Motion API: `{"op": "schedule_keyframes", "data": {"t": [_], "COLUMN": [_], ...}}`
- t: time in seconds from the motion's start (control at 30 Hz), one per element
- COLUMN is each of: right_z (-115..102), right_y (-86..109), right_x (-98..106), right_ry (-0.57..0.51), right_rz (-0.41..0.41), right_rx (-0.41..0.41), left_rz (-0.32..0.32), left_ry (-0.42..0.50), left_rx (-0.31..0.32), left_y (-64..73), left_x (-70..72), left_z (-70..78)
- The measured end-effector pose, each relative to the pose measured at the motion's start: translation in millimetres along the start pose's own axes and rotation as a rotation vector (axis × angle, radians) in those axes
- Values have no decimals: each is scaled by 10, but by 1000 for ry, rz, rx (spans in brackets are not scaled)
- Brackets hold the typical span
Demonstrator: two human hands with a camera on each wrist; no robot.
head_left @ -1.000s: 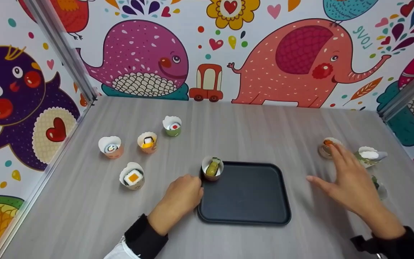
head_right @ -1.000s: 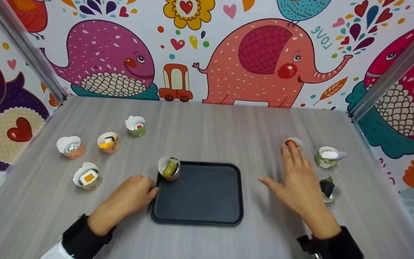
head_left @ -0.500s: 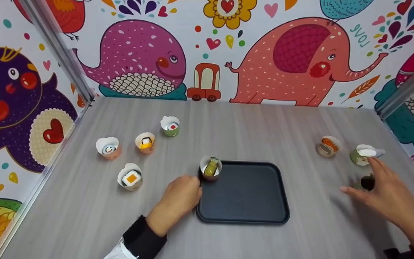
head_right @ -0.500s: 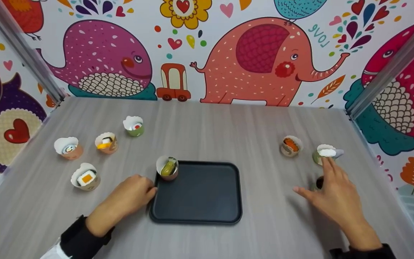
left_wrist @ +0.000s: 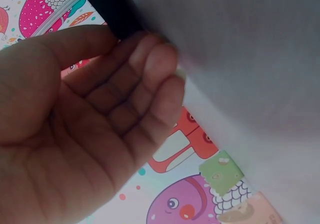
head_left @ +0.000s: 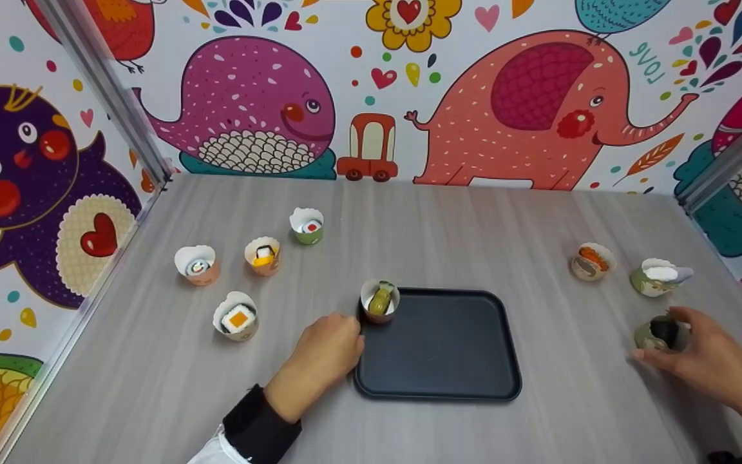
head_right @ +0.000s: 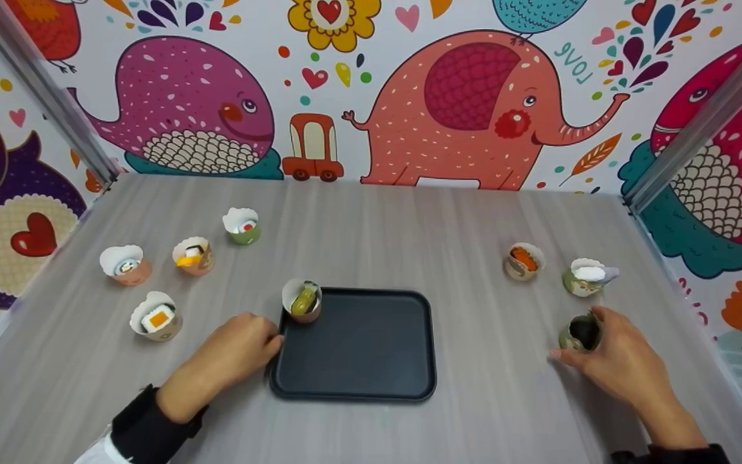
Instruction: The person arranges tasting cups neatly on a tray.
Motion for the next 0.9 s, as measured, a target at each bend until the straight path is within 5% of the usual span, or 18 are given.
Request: {"op": "schedule_keyframes", "data": {"t": [0.57, 0.9], "right_z": [103, -74], "right_y": [-68, -24], "right_x": [-42, 32], "right_ry": [-102, -96], "right_rz": [-56, -44], "right_rx": [-73, -62], "left_rz": [-43, -41], "left_ry": [17, 21], "left_rx": [34, 30], "left_y": [-9, -2], "left_x": [-24, -17], "left_z": [-8, -9]}}
Point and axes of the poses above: each hand's wrist, its own y-axis away from the middle knuckle, its own x-axis out of the back of the hand, z = x × y, the point moved 6 cm from there along -y, towards the middle knuckle, and after that the axes turned 11 degrees about -z, right-handed, at the moved point
